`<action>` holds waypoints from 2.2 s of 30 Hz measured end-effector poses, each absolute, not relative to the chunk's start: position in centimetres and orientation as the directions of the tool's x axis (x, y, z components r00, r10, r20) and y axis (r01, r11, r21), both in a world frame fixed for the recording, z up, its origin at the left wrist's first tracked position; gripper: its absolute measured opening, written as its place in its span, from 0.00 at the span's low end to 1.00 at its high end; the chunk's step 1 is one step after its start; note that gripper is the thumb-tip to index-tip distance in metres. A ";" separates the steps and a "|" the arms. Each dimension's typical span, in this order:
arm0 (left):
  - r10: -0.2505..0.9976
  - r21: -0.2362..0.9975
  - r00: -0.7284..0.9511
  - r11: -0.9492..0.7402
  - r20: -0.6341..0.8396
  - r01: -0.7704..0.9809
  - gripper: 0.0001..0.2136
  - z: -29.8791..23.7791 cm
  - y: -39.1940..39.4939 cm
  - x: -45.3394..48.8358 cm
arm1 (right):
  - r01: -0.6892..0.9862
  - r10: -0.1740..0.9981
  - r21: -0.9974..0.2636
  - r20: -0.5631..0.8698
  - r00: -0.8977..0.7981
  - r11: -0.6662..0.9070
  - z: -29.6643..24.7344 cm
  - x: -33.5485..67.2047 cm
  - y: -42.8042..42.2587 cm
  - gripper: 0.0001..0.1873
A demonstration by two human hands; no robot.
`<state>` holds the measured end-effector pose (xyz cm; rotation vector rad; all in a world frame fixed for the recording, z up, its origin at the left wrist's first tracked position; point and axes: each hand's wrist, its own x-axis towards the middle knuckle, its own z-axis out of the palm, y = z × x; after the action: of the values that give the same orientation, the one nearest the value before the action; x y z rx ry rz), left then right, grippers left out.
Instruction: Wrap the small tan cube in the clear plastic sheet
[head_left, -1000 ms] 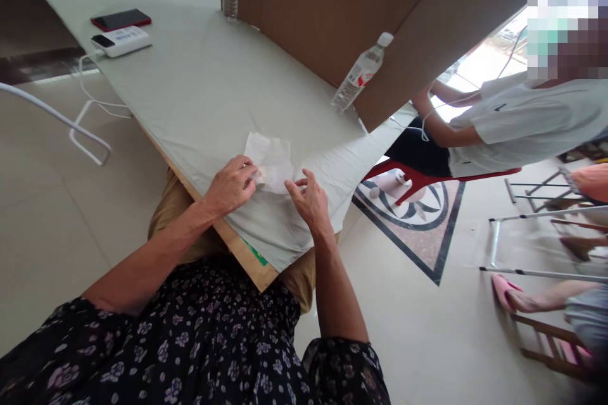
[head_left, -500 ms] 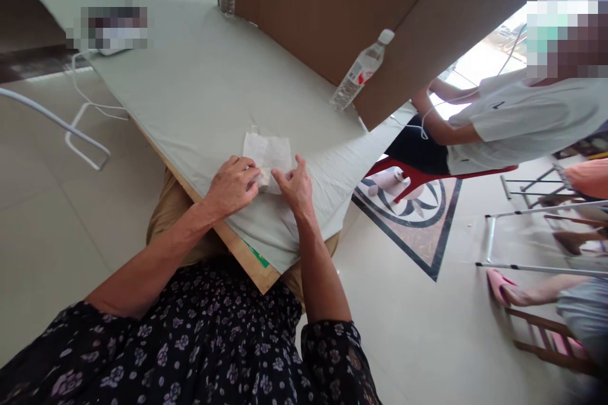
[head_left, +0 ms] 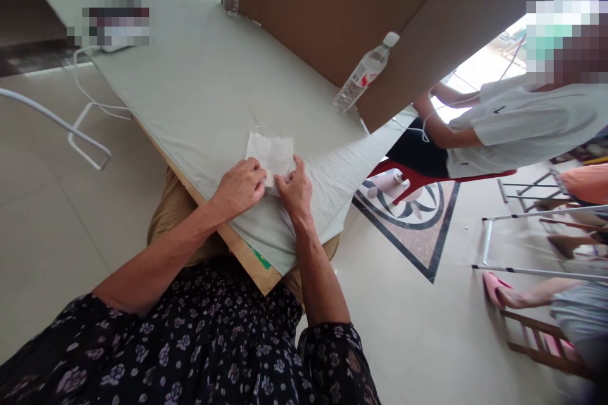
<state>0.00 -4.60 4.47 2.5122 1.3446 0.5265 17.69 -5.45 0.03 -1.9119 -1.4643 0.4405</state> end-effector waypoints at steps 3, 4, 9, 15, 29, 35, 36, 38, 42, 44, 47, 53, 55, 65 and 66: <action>0.845 0.370 0.509 -0.532 0.166 0.762 0.11 4.8 -4.8 0.2 | 0.665 0.934 -0.742 0.174 0.313 -0.085 0.8 17.2 -5.7 0.37; 0.846 0.370 0.510 -0.529 0.155 0.764 0.11 4.8 -4.8 0.3 | 0.646 0.931 -0.761 0.186 0.314 -0.066 1.1 17.0 -5.8 0.37; 0.846 0.362 0.513 -0.529 0.149 0.768 0.11 4.5 -4.7 0.3 | 0.574 0.934 -0.819 0.208 0.290 0.005 2.3 16.0 -5.8 0.35; 0.848 0.416 0.500 -0.524 0.176 0.743 0.12 3.7 -4.4 0.2 | 0.546 0.944 -0.837 0.192 0.268 0.015 2.3 15.1 -5.5 0.34; 0.878 0.696 0.371 -0.470 0.303 0.544 0.22 1.8 -4.4 -0.3 | 0.640 0.987 -0.760 0.159 0.013 0.114 3.4 14.8 -7.5 0.29; 0.898 0.770 0.321 -0.428 0.302 0.473 0.22 1.4 -4.4 -0.6 | 0.678 0.974 -0.700 0.143 -0.176 0.225 4.3 16.1 -7.8 0.29; 0.899 0.777 0.315 -0.425 0.304 0.464 0.22 1.3 -4.4 -0.6 | 0.676 0.969 -0.696 0.143 -0.199 0.242 4.3 16.3 -7.7 0.29; 0.901 0.794 0.308 -0.419 0.305 0.440 0.22 1.3 -4.4 -0.7 | 0.678 0.961 -0.683 0.145 -0.237 0.270 4.5 16.4 -7.7 0.30; 0.907 0.830 0.297 -0.401 0.299 0.388 0.23 1.4 -4.3 -0.8 | 0.741 0.956 -0.607 0.133 -0.261 0.287 4.9 15.8 -7.7 0.32; 0.928 0.849 0.243 -0.359 0.282 0.386 0.20 1.5 -4.2 -0.7 | 0.790 0.958 -0.544 0.126 -0.256 0.282 5.1 15.2 -7.7 0.33; 0.958 0.861 0.146 -0.286 0.246 0.421 0.11 1.8 -4.0 -0.1 | 0.824 0.962 -0.497 0.111 -0.251 0.273 4.9 14.9 -7.6 0.35; 0.963 0.840 0.165 -0.268 0.214 0.473 0.06 2.2 -3.8 0.8 | 0.527 0.962 -0.813 0.140 -0.236 0.248 3.8 18.1 -6.5 0.38; 0.959 0.839 0.172 -0.279 0.223 0.467 0.07 2.0 -3.9 0.9 | 0.417 0.991 -0.900 0.097 -0.087 0.125 3.7 19.3 -5.5 0.34; 0.944 0.773 0.236 -0.325 0.230 0.545 0.17 1.8 -4.3 0.8 | 0.347 0.954 -0.889 -0.266 0.140 -0.299 2.2 18.4 1.0 0.42; 0.941 0.752 0.254 -0.332 0.224 0.569 0.20 2.0 -4.3 0.8 | 0.354 0.956 -0.889 -0.260 0.133 -0.291 2.0 18.4 1.5 0.40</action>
<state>0.78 -4.34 2.01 1.9969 1.3672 0.9103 18.41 1.49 2.01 -1.7464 -1.2705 1.1494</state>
